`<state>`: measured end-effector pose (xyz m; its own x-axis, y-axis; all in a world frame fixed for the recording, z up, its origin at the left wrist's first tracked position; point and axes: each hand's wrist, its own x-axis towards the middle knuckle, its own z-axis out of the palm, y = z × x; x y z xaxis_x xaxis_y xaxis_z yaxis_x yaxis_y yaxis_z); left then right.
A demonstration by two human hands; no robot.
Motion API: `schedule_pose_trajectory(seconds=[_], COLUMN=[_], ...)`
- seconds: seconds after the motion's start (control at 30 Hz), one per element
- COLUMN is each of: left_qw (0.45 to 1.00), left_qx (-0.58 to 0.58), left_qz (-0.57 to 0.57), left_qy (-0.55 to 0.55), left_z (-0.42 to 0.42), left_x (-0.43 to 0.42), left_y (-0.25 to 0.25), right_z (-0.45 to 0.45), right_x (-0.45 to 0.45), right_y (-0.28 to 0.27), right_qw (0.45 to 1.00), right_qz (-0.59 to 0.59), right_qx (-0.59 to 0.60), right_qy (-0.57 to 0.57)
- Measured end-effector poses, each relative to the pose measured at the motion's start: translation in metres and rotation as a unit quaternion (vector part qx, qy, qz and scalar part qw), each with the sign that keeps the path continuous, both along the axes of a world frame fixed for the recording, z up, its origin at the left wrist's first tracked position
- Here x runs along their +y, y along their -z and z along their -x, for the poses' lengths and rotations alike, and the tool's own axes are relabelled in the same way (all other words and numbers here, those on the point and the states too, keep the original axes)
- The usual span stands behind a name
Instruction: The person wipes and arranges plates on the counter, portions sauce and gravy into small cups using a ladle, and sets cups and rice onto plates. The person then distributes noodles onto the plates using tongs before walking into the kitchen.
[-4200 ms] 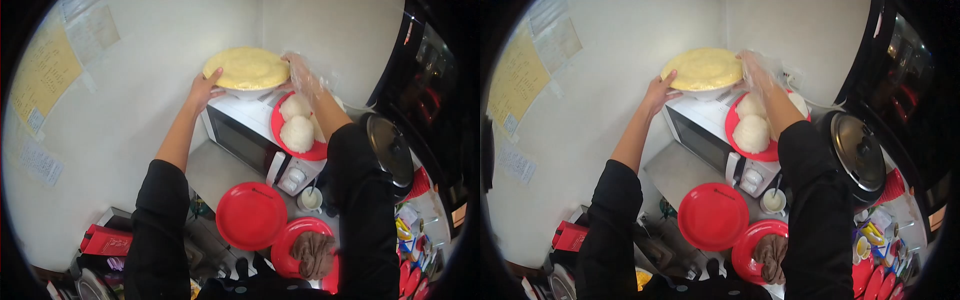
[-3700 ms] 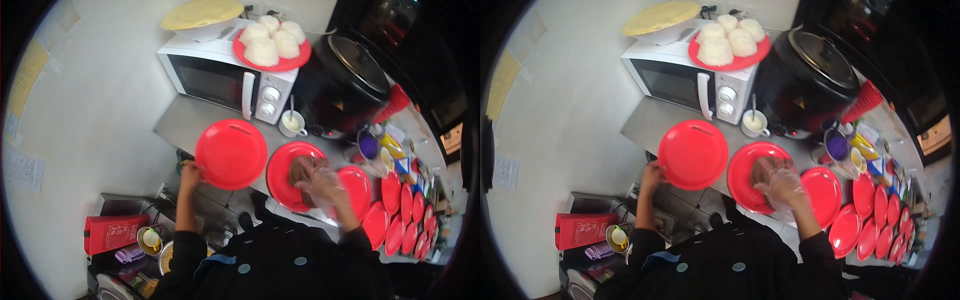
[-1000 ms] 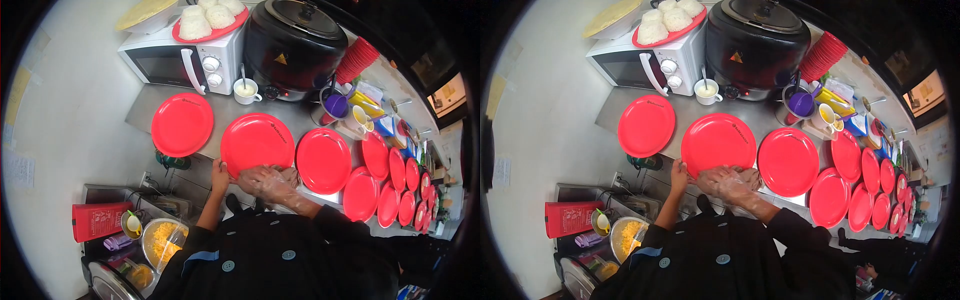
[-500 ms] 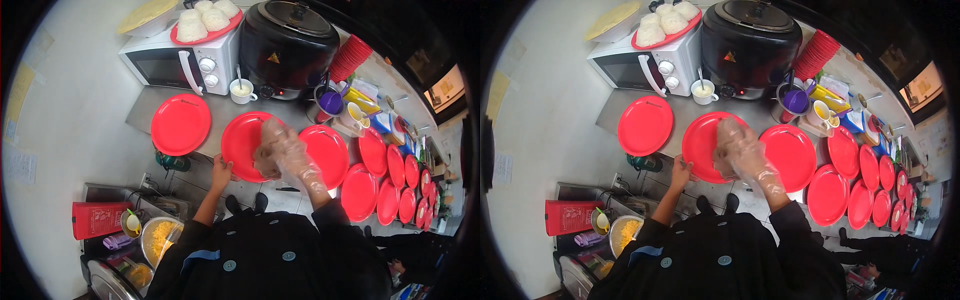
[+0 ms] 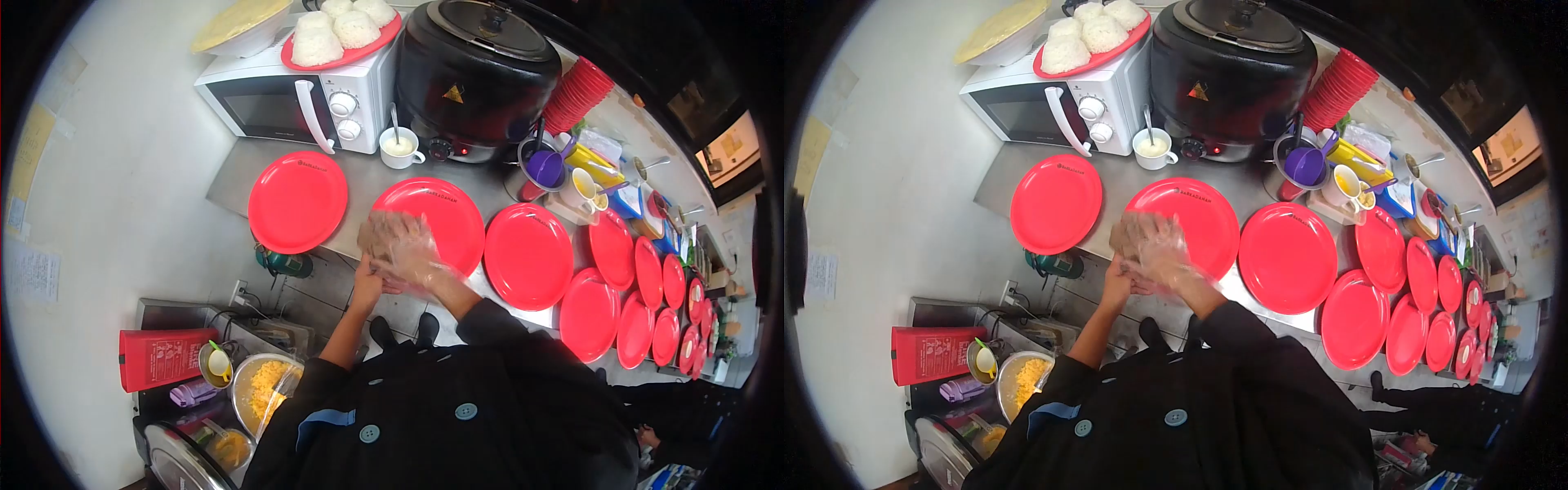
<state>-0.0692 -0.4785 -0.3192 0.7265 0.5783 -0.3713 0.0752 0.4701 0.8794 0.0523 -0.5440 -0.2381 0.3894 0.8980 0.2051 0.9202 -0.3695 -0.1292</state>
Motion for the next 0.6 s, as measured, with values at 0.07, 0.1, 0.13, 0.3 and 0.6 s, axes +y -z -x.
schedule_pose_trajectory(seconds=[0.07, 0.1, 0.13, 0.3, 0.6], left_qw=[0.999, 0.999, 1.0, 0.982, 0.947], left_qx=[-0.027, -0.021, -0.015, 0.039, -0.034], left_qz=[0.04, 0.03, 0.021, -0.029, -0.055], left_qy=[-0.008, 0.004, 0.014, -0.181, -0.316], left_z=[0.002, 0.003, 0.003, 0.03, 0.065], left_x=[0.002, 0.0, -0.002, 0.022, 0.128], left_y=[0.008, 0.006, 0.0, -0.035, -0.005], right_z=[0.004, 0.004, 0.001, 0.002, 0.002], right_x=[-0.027, -0.043, -0.061, -0.091, -0.096], right_y=[-0.006, -0.013, -0.02, -0.005, 0.001], right_qw=[0.991, 0.992, 0.99, 0.988, 0.992], right_qz=[0.008, 0.007, 0.053, 0.12, -0.02], right_qx=[0.107, 0.106, 0.087, 0.006, 0.009], right_qy=[-0.076, -0.074, -0.093, -0.092, -0.126])
